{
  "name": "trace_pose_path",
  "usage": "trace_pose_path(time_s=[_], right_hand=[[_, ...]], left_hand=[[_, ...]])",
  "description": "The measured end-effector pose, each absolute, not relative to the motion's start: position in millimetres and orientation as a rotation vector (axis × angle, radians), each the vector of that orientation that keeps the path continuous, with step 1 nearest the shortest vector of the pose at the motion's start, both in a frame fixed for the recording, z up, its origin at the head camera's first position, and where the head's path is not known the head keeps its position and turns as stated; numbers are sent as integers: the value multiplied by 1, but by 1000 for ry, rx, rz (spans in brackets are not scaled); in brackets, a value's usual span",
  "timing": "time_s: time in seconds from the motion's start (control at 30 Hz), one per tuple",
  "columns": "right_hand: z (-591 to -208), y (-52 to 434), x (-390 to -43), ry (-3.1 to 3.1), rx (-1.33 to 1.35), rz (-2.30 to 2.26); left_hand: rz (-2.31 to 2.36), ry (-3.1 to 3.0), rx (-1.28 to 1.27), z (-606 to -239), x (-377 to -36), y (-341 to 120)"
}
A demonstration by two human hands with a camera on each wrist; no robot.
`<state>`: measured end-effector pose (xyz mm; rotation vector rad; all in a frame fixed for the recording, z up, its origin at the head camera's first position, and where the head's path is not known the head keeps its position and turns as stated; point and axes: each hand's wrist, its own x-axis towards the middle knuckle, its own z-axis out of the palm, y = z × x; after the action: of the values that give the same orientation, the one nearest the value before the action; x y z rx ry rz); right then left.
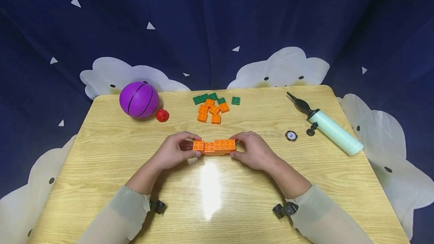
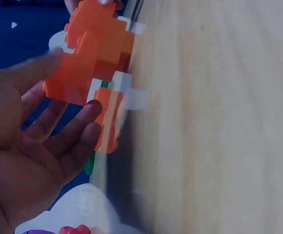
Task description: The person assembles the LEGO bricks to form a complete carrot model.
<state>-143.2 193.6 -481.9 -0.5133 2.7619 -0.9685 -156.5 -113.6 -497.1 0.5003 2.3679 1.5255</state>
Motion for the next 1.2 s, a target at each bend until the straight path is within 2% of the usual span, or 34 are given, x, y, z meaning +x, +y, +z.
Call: trace_pose_path(time_s=[0.43, 1.2], right_hand=[[-482, 194, -143, 2769, -501, -968], [-481, 194, -144, 2765, -486, -955]], left_hand=[[1521, 2372, 552, -488, -171, -116], [1524, 2536, 391, -494, -205, -113]])
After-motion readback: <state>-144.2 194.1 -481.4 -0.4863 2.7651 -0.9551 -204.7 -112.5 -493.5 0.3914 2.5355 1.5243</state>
